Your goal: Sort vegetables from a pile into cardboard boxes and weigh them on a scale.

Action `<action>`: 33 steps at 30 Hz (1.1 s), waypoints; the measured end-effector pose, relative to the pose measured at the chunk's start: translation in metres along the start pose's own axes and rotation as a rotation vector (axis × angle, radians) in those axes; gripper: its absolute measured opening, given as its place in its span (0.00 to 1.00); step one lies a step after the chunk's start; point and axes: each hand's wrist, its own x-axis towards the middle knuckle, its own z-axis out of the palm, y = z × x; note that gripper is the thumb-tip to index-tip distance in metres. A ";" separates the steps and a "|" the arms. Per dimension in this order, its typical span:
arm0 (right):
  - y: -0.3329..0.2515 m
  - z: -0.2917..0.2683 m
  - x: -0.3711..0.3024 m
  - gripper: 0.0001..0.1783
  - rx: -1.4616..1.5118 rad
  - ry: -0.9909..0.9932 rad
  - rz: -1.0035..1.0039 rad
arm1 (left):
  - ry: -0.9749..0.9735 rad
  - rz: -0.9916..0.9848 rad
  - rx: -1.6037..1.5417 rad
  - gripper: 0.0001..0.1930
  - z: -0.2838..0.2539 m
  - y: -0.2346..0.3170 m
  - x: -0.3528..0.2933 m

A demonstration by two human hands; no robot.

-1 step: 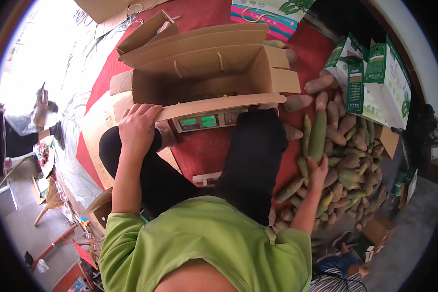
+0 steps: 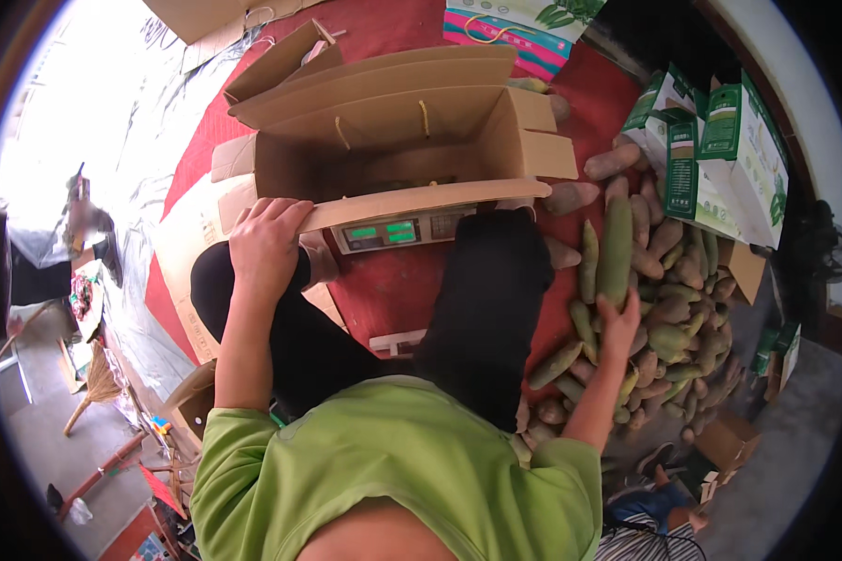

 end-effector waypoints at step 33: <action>-0.196 0.104 0.156 0.22 -0.096 -0.310 -0.669 | 0.081 0.023 0.017 0.05 0.017 -0.001 -0.011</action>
